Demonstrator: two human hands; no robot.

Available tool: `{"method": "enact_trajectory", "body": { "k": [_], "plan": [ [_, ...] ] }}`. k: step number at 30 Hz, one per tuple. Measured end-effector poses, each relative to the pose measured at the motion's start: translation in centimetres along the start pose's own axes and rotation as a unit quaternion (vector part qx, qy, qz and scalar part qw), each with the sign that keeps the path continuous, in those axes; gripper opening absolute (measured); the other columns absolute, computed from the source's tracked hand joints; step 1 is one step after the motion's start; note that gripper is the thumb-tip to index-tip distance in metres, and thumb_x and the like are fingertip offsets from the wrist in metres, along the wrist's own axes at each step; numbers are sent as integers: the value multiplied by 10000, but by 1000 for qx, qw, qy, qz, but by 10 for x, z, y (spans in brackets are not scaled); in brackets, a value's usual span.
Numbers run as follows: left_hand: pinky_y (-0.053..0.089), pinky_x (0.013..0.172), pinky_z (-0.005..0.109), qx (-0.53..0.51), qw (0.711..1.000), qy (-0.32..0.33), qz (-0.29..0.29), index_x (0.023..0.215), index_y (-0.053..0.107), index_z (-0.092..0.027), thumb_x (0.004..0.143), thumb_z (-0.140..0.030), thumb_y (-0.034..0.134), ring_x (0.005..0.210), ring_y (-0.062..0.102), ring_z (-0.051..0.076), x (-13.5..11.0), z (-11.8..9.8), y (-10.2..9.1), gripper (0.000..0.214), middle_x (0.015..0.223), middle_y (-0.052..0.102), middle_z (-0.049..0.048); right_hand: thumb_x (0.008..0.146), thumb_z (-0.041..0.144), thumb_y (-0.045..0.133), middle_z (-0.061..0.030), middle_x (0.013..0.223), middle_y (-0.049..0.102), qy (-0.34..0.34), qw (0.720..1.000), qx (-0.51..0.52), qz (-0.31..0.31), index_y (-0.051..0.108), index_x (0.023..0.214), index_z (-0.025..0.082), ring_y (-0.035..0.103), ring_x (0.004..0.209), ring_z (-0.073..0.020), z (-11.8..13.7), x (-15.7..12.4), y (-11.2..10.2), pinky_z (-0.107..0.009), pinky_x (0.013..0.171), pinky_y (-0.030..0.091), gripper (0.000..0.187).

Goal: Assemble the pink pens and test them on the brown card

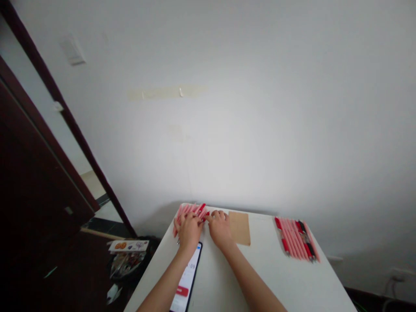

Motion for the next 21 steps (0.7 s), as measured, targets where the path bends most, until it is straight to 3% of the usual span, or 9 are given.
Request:
{"method": "enact_trajectory", "body": {
  "k": [5, 11, 16, 21],
  "plan": [
    [161, 1083, 629, 5, 1000, -10, 17, 863, 726, -298, 792, -310, 575, 1180, 406, 299, 1, 5, 4, 167, 1142, 625, 26, 884, 181, 481, -56, 1146, 597, -9, 1000, -11, -3, 636, 1025, 271, 462, 1103, -221, -1, 3, -5, -373, 957, 306, 228],
    [149, 1076, 660, 14, 999, -1, 31, 808, 731, -287, 769, -323, 612, 1230, 367, 320, 1, 3, 4, 130, 1145, 612, 39, 906, 205, 466, -23, 1130, 616, -38, 999, -16, 7, 626, 1058, 304, 453, 1101, -223, -2, 3, -4, -388, 959, 297, 242],
    [182, 1075, 640, 21, 999, 2, 40, 764, 733, -293, 750, -329, 636, 1237, 370, 325, 0, -1, -1, 104, 1185, 605, 30, 924, 246, 447, -37, 1092, 612, -37, 999, -23, 6, 675, 958, 299, 452, 1079, -228, -5, 1, -2, -392, 950, 296, 237],
    [169, 1076, 647, 15, 999, 23, 37, 814, 731, -311, 748, -350, 638, 1255, 366, 324, -2, -4, -2, 121, 1263, 577, 15, 908, 202, 465, -30, 1073, 613, -37, 999, -7, -2, 668, 959, 295, 454, 1078, -209, -12, -2, -5, -353, 945, 302, 229]
  ]
}}
Point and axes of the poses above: each hand's wrist, its own x-axis towards the middle knuckle, its own y-axis out of the palm, z = x × y, the point moved 2 cm from there along x, towards the middle knuckle
